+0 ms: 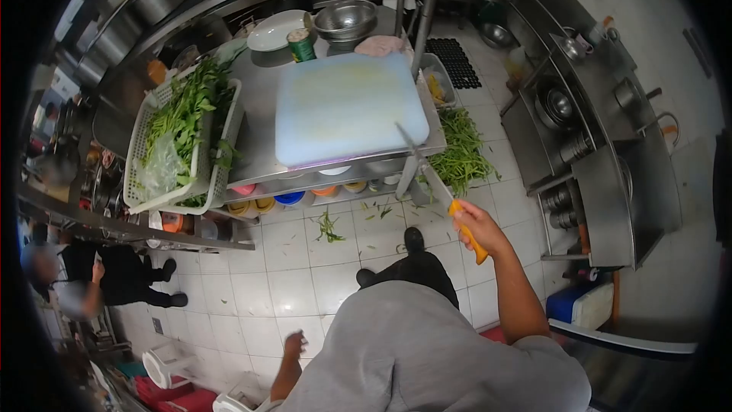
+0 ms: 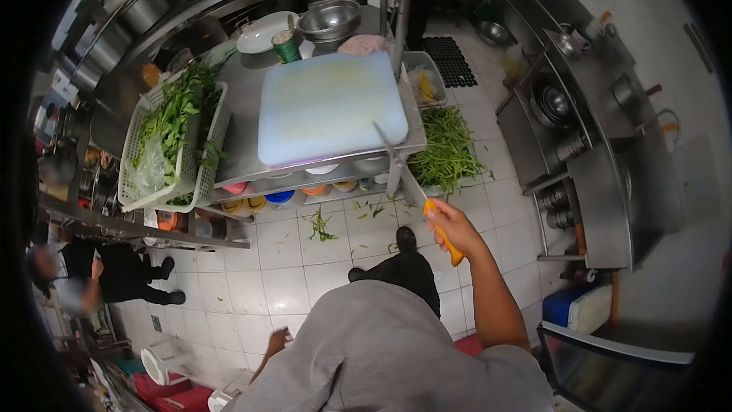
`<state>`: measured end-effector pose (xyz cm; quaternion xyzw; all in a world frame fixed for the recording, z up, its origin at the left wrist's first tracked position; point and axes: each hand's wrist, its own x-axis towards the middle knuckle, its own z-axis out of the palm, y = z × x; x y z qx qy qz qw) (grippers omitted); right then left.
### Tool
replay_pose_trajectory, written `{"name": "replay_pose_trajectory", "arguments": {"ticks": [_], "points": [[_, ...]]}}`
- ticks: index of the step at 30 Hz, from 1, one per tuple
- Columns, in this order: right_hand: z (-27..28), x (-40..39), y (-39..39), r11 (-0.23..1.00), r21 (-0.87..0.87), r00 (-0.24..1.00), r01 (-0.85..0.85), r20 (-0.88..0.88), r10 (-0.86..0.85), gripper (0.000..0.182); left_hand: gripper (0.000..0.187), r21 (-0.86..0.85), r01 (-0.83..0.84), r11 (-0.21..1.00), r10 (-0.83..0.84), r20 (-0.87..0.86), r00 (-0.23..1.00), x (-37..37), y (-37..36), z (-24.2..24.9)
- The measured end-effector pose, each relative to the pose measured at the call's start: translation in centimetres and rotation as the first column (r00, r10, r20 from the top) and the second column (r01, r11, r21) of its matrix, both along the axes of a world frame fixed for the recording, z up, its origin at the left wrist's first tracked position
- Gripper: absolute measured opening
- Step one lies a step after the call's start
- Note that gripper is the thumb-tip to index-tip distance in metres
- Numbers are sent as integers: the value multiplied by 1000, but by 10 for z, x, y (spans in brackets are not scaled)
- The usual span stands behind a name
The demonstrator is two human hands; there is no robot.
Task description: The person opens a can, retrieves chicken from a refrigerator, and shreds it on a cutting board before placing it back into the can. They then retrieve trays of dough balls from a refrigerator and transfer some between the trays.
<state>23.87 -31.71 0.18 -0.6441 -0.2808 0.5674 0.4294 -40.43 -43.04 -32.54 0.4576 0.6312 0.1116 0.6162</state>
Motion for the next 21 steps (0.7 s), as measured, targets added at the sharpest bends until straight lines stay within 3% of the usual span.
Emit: {"name": "replay_pose_trajectory", "arguments": {"ticks": [1,3,5,8,12,15,17,21], "points": [[-2,4,-8,998,-42,992,-38,-119,32,45,41,-246,-387,889,361,-145,921,19,38,27],[-16,15,-18,998,-43,980,-53,-193,44,50,41,-151,-368,917,345,-158,925,36,105,53],[-31,25,-29,992,-20,926,128,-355,-126,51,42,-25,-337,941,330,-143,933,63,161,84],[-39,45,-41,979,-45,886,197,-419,-197,50,42,129,-281,951,287,-27,958,141,225,155],[-38,63,-37,986,-98,879,134,-448,-164,45,43,353,-40,935,16,70,997,266,298,253],[-34,85,-29,981,-111,873,162,-446,-195,42,36,511,141,848,-188,41,981,352,345,310],[-32,104,-24,962,-55,881,267,-391,-267,41,36,595,240,767,-270,-40,962,402,372,336],[-58,150,-4,974,64,901,218,-398,-175,41,34,690,319,650,-287,-165,944,476,432,358]]}}
